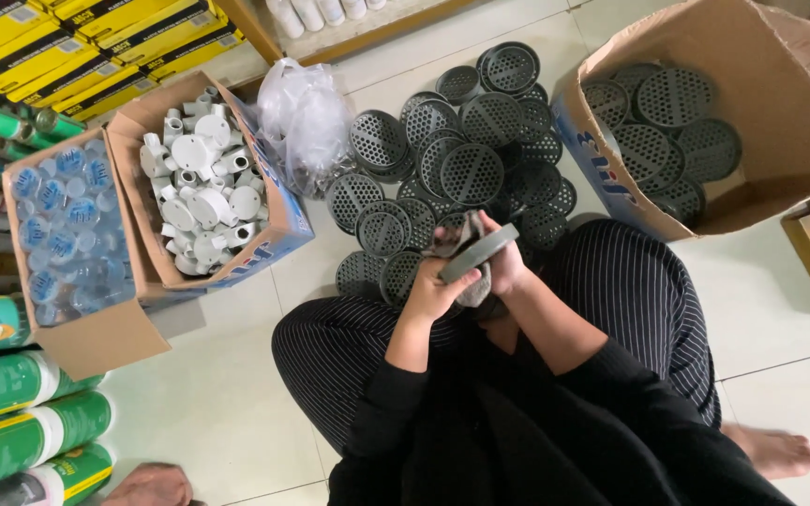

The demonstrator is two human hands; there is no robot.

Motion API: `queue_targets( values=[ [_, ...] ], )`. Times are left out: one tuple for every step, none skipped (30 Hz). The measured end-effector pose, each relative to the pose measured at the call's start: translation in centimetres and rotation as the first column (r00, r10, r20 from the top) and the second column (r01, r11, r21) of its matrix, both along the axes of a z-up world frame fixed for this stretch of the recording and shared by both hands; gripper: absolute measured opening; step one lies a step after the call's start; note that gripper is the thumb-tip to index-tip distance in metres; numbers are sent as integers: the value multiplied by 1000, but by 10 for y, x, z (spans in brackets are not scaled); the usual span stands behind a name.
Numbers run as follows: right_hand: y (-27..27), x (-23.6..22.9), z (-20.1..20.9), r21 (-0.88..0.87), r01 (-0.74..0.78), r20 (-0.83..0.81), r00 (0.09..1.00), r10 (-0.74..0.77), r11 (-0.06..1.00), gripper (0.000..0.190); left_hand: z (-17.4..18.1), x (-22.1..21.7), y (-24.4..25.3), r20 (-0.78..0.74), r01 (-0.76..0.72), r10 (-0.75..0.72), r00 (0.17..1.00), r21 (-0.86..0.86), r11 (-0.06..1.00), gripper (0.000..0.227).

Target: Cleaning and inspecting plastic drain covers by wiping them with a cloth.

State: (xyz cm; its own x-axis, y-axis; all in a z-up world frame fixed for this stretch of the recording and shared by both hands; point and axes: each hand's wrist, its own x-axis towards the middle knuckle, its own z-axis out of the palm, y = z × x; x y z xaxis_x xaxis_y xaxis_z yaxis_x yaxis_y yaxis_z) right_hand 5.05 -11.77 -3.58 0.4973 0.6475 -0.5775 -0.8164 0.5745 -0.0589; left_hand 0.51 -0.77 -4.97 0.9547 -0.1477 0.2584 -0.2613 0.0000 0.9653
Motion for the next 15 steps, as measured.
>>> queue_targets(
  values=[
    [0, 8, -24, -48, 110, 30, 994, -109, 993, 52, -6, 1, 1, -64, -87, 87, 994, -7, 996, 22],
    [-1, 17, -48, -91, 220, 68, 975, -214, 971, 51, -12, 2, 1, -126, -175, 172, 977, -8, 985, 20],
    [-4, 16, -43, -92, 218, 72, 975, -212, 972, 51, -6, 1, -1, -123, -177, 174, 977, -10, 984, 20],
    [-7, 16, -39, -91, 288, 121, 953, -277, 953, 43, 1, 0, -1, -124, -128, 122, 985, -43, 991, 12],
    [-10, 16, -34, -87, 357, 170, 925, -340, 930, 46, 8, 0, -2, -124, -79, 69, 990, -75, 994, 20],
    [-11, 17, -48, -85, 362, 171, 923, -344, 928, 46, 12, -1, 4, -122, -74, 65, 990, -75, 994, 20],
    [-13, 18, -62, -381, 429, 268, 899, -347, 819, 41, 15, -2, 9, -159, -35, 31, 987, -26, 999, 30],
    [-14, 17, -77, -630, 471, 354, 882, -311, 617, 43, 19, -6, 15, -204, 0, 4, 979, 21, 1000, 40],
    [-14, 12, -90, -632, 467, 351, 884, -309, 618, 43, 23, -7, 17, -207, -2, 6, 978, 21, 1000, 40],
    [-14, 9, -102, -732, 461, 438, 882, -171, 502, 43, 28, -7, 19, -199, -6, 25, 980, 94, 996, 36],
    [-14, 6, -114, -805, 466, 495, 869, -18, 367, 45, 33, -6, 21, -189, -10, 42, 981, 167, 986, 31],
    [-12, 2, -90, -804, 466, 496, 868, -16, 369, 45, 34, -7, 21, -188, -12, 44, 981, 168, 986, 31],
    [-10, -1, -66, -614, 717, 788, 534, 308, 330, 28, 35, -7, 21, -196, -7, 65, 978, 284, 959, 28],
    [-8, -4, -42, -336, 855, 816, 54, 576, 395, 32, 36, -7, 21, -201, 0, 87, 976, 397, 918, 25],
    [-5, -6, -35, -333, 855, 816, 50, 575, 398, 32, 22, -7, 20, -199, -3, 90, 976, 398, 918, 25]
  ],
)
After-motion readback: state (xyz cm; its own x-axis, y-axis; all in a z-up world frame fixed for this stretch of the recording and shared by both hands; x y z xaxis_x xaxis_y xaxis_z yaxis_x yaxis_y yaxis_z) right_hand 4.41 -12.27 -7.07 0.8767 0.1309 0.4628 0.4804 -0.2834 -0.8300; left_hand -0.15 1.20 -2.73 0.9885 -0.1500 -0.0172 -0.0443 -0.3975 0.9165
